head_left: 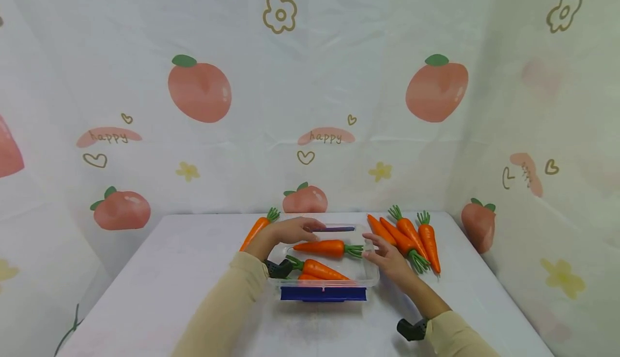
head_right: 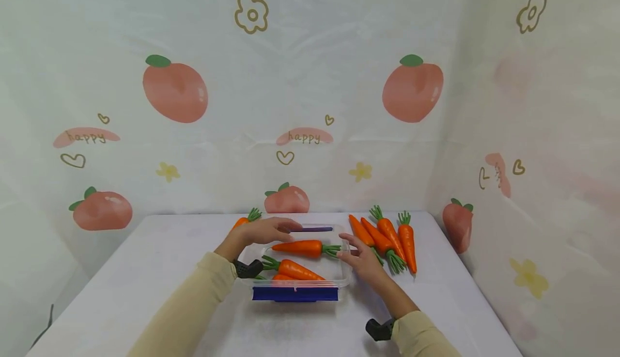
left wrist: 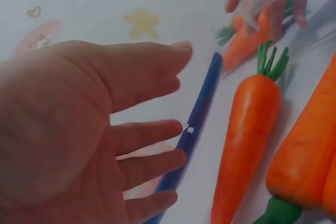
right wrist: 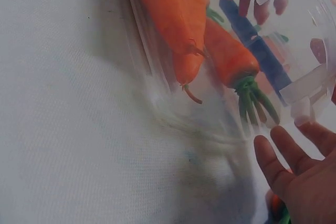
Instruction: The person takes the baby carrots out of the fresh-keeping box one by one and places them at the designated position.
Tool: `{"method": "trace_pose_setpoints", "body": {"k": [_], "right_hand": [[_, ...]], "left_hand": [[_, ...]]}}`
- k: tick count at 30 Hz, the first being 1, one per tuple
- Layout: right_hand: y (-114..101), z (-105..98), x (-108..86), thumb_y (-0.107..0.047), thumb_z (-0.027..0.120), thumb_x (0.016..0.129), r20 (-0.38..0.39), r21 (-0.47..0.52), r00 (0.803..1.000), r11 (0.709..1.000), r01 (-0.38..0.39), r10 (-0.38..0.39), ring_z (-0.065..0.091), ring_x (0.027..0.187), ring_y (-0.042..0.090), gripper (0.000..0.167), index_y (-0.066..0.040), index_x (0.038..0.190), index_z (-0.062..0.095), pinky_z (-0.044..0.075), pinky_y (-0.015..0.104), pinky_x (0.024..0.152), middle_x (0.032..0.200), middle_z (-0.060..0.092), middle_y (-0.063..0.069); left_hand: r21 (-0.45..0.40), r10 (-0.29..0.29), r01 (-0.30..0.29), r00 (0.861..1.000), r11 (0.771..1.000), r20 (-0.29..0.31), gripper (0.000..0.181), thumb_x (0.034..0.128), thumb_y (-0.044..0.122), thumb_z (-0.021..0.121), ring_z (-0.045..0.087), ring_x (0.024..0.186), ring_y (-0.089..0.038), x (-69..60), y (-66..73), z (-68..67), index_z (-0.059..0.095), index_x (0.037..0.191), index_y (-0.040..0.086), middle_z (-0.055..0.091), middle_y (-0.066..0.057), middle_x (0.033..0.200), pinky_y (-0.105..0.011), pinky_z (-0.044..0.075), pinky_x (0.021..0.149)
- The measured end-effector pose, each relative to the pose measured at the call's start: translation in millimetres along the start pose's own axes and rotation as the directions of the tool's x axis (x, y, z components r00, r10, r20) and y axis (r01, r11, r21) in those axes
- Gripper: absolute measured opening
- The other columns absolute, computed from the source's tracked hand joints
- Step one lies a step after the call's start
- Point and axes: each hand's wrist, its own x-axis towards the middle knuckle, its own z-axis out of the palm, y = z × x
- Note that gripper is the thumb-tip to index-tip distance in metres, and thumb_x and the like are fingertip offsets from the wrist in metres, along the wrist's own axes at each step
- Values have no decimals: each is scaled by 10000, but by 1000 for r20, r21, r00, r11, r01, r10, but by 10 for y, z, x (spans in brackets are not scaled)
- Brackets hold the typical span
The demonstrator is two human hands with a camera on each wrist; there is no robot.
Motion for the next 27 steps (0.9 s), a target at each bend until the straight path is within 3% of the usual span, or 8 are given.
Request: {"method": "trace_pose_setpoints", "body": {"k": [5,12,17,27], "right_hand": [[5,5,-4,-255,680,917,-8,-21,1000,1000,-1,1,482,1227,401,535,-184,1417,502,456,532,958,1489,389,183],[-3,28,0,-250,675,922,4,-22,1000,1000,-12,12,496,1213,391,521,-206,1413,507,473,512,945,1494,376,196],[-6,18,-6,-250,661,932,-3,-31,1000,1000,-5,5,448,1263,419,524,-191,1425,493,447,538,966,1499,381,172],[0,11,-10,-268,662,931,1,-6,1000,1000,-8,8,458,1258,401,543,-192,1437,479,454,521,966,1513,364,153]], "left_hand": [[42,-58,55,996,998,68,466,927,376,637,397,1323,-278,110,-4,108,560,1373,265,477,-62,1447,-513,321,1077],[79,-103,94,988,992,118,484,918,366,647,433,1285,-269,203,34,199,566,1369,209,521,-45,1393,-507,323,1074],[114,-106,93,987,989,117,461,927,364,640,456,1240,-242,270,59,255,581,1353,197,551,-5,1343,-468,334,1073],[106,-192,182,976,978,102,453,909,358,671,464,1226,-264,253,20,307,592,1336,230,551,-21,1335,-516,353,1051]]}}
